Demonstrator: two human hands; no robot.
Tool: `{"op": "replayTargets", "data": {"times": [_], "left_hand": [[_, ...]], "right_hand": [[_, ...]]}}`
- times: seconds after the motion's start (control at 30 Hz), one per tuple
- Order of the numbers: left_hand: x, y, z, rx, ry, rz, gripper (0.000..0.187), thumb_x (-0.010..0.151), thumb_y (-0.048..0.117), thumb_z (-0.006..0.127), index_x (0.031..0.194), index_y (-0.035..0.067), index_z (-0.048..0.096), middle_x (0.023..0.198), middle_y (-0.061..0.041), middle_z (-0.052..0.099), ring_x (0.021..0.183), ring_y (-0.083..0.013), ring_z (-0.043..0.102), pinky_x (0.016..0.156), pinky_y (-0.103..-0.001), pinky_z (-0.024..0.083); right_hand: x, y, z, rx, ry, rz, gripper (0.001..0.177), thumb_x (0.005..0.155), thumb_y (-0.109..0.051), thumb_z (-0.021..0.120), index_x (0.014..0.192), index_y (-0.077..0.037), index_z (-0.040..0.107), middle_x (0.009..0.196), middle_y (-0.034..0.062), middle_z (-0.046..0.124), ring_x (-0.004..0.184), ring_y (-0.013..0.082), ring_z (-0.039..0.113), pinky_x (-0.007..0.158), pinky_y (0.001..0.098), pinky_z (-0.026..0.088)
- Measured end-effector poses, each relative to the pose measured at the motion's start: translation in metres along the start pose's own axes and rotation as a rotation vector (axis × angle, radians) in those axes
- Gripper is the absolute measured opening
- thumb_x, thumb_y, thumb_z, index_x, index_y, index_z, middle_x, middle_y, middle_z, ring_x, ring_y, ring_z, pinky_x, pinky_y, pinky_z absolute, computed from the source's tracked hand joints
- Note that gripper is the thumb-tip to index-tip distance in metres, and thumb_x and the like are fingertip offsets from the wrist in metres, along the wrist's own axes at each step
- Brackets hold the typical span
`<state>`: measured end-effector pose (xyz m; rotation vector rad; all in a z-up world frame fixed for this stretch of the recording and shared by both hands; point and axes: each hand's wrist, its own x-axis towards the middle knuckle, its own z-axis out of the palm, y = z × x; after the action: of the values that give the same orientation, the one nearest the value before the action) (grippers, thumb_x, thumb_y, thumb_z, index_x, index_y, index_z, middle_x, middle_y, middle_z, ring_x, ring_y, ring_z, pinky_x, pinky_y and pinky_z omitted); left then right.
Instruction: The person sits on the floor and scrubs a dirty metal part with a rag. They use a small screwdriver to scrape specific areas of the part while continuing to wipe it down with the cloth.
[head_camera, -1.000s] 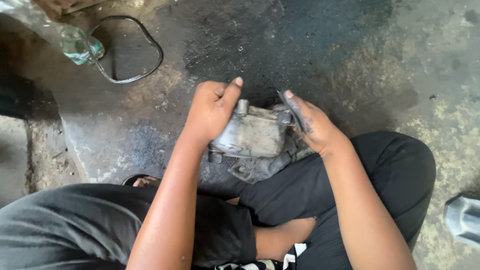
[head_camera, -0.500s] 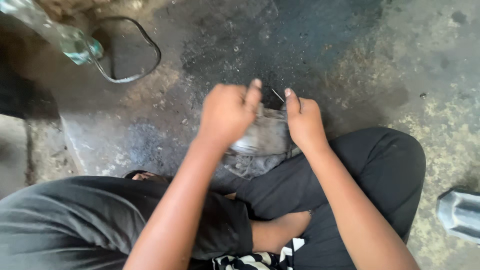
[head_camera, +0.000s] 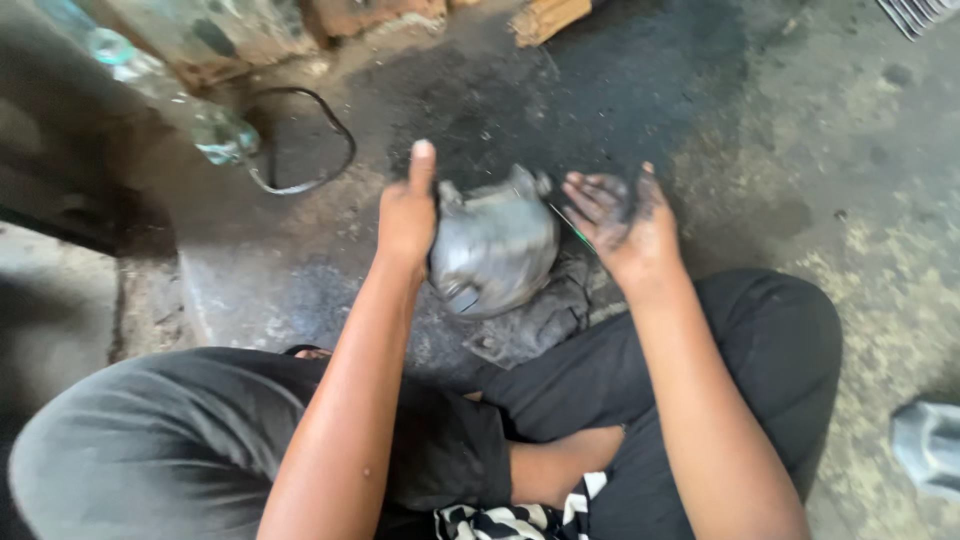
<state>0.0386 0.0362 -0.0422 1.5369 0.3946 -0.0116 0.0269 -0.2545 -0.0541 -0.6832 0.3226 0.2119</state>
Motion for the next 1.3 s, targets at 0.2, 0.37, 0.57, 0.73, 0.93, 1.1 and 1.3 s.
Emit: {"op": "replayTargets", "data": {"times": [0.2, 0.37, 0.57, 0.73, 0.93, 1.1, 1.3], "left_hand": [[0.008, -0.024, -0.012, -0.930, -0.123, -0.474, 0.085, 0.094, 0.071, 0.035, 0.146, 0.006, 0.050, 0.143, -0.020, 0.061, 0.125, -0.0383, 0.062, 0.108, -0.054, 0.046], [0.003, -0.033, 0.001, -1.214, -0.108, -0.459, 0.091, 0.097, 0.074, 0.023, 0.148, 0.002, 0.050, 0.148, -0.021, 0.056, 0.135, -0.0419, 0.052, 0.114, -0.055, 0.037], [0.005, -0.050, 0.017, -1.118, -0.122, -0.407, 0.091, 0.095, 0.073, 0.019, 0.149, 0.005, 0.050, 0.151, -0.016, 0.057, 0.139, -0.0404, 0.051, 0.115, -0.053, 0.038], [0.006, -0.018, 0.022, -1.159, -0.268, -0.474, 0.096, 0.091, 0.080, 0.032, 0.145, 0.003, 0.052, 0.147, -0.019, 0.057, 0.133, -0.0406, 0.054, 0.113, -0.052, 0.041], [-0.011, 0.019, 0.011, -0.631, -0.337, -0.291, 0.088, 0.086, 0.075, 0.050, 0.138, 0.004, 0.059, 0.136, -0.020, 0.066, 0.124, -0.0330, 0.065, 0.105, -0.046, 0.051], [-0.018, 0.014, 0.007, -0.522, -0.374, -0.071, 0.086, 0.090, 0.073, 0.055, 0.126, -0.004, 0.065, 0.123, -0.020, 0.070, 0.112, -0.0294, 0.067, 0.099, -0.041, 0.053], [-0.022, 0.014, 0.008, -0.637, -0.334, -0.150, 0.082, 0.082, 0.071, 0.063, 0.121, -0.001, 0.066, 0.117, -0.019, 0.071, 0.106, -0.0285, 0.071, 0.096, -0.042, 0.056]], "right_hand": [[-0.005, -0.003, 0.004, -0.156, 0.084, 0.053, 0.069, 0.100, -0.063, 0.038, 0.111, -0.002, 0.069, 0.128, 0.0181, 0.064, 0.125, 0.0360, 0.055, 0.104, 0.0534, 0.046], [-0.012, 0.049, 0.048, -0.077, -0.045, 0.022, 0.052, 0.096, -0.049, 0.052, 0.129, -0.010, 0.063, 0.130, 0.0085, 0.070, 0.123, 0.0253, 0.063, 0.103, 0.0432, 0.051], [-0.032, 0.033, 0.069, -0.097, -0.089, -0.110, 0.051, 0.102, -0.045, 0.053, 0.127, -0.001, 0.062, 0.126, 0.0125, 0.069, 0.118, 0.0234, 0.064, 0.105, 0.0372, 0.048], [-0.050, 0.014, 0.080, -0.165, -0.102, -0.239, 0.046, 0.107, -0.041, 0.053, 0.123, 0.001, 0.064, 0.122, 0.0120, 0.070, 0.113, 0.0224, 0.065, 0.100, 0.0369, 0.048], [-0.047, 0.002, 0.063, -0.258, -0.115, -0.282, 0.045, 0.107, -0.040, 0.052, 0.117, 0.002, 0.066, 0.119, 0.0138, 0.071, 0.113, 0.0232, 0.067, 0.102, 0.0380, 0.050], [-0.038, -0.001, 0.053, -0.301, -0.052, -0.230, 0.044, 0.106, -0.039, 0.052, 0.115, 0.002, 0.067, 0.116, 0.0133, 0.072, 0.110, 0.0230, 0.068, 0.101, 0.0387, 0.051], [-0.032, 0.005, 0.044, -0.330, -0.118, -0.247, 0.044, 0.108, -0.040, 0.052, 0.114, 0.000, 0.068, 0.114, 0.0123, 0.072, 0.109, 0.0221, 0.067, 0.100, 0.0378, 0.050]]}}
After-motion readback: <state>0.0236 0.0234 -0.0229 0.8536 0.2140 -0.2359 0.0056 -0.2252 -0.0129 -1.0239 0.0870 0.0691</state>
